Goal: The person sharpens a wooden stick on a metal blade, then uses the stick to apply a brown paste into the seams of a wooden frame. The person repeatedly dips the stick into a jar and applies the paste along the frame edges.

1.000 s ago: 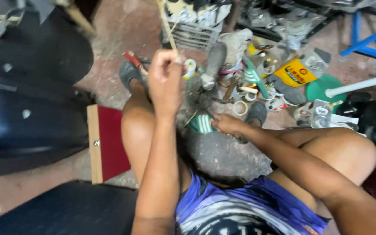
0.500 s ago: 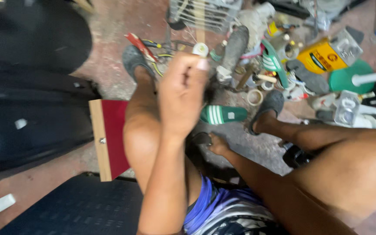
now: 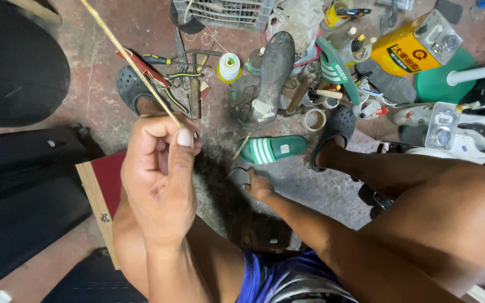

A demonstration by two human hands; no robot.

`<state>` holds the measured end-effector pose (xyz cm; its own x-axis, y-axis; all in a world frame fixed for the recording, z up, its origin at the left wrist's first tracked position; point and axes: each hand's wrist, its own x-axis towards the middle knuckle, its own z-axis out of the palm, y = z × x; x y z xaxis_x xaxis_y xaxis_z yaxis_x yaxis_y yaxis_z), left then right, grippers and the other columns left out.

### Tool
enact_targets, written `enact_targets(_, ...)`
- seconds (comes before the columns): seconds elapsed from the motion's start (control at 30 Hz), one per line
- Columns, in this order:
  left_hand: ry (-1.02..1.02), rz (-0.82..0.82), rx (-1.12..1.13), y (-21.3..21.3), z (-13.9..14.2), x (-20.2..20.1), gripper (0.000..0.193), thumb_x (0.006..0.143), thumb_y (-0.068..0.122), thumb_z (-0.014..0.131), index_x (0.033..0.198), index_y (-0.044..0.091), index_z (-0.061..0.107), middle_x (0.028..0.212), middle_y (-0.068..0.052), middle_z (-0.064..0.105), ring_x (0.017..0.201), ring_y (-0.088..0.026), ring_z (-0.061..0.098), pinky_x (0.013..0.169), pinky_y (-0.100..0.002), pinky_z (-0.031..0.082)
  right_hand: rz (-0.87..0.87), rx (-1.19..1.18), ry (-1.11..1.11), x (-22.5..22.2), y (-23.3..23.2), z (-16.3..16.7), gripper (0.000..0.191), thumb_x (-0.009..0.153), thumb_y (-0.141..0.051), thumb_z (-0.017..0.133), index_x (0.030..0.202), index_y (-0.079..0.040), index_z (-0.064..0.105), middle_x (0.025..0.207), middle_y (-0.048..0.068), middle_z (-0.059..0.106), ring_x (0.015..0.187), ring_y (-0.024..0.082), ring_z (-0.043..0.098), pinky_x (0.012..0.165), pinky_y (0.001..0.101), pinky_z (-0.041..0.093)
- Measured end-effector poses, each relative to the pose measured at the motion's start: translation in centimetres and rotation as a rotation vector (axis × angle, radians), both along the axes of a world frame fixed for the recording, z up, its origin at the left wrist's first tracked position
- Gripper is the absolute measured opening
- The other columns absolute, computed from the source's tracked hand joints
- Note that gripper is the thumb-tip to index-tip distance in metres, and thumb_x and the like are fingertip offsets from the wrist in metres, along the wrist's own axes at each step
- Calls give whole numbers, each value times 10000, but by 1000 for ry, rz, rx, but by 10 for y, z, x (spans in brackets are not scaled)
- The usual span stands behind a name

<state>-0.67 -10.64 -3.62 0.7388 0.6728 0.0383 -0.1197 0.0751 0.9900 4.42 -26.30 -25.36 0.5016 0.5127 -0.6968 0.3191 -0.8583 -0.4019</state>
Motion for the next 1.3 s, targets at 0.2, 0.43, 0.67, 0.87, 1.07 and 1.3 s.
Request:
enact_targets(0.2,157,14,331,-2,12,5,39,1076,41,631,1071,32,593,907,-42,571,810,-108,529,749,-242,444,180,280,-400,-10,5,42,592,676,-298,805,1102,34,563,1155,308,622,997,493,630,775,557,532)
enact_targets(0.43,398,10,759,-20,42,-29,84,892,131,682,944,70,657,936,-157,682,885,-361,666,778,-468,513,-303,1075,-526,6,20,170,247,871,-2,657,1113,-47,663,1073,141,655,1025,303,666,913,409,535)
enact_targets(0.67,254,-62,814,-52,66,-96,248,858,133,667,1093,57,658,987,-172,677,971,-379,663,861,-487,515,838,766,-1128,-8,-18,313,580,699,-143,713,1266,-32,663,1314,126,634,1332,337,540,1140,577,318)
enact_targets(0.87,245,46,516,-50,31,-153,187,869,172,818,994,93,703,941,-109,681,870,-263,689,776,-382,552,891,456,-738,-9,-33,287,294,934,-142,631,1226,-105,650,1075,76,661,1099,257,643,1058,438,465)
enact_targets(1.07,970,944,387,17,-80,-229,561,768,350,942,1179,67,685,1099,-161,683,991,-334,653,922,-449,523,448,866,-613,-8,-53,264,296,997,-86,555,1284,-87,624,1003,161,696,845,357,682,722,444,532)
enact_targets(1.3,1455,799,461,24,-127,-267,1029,575,479,970,1357,-9,511,1332,-229,573,1198,-433,537,959,-618,406,130,724,-478,19,-52,274,249,953,-226,706,1157,-85,693,645,67,552,550,203,550,548,354,458)
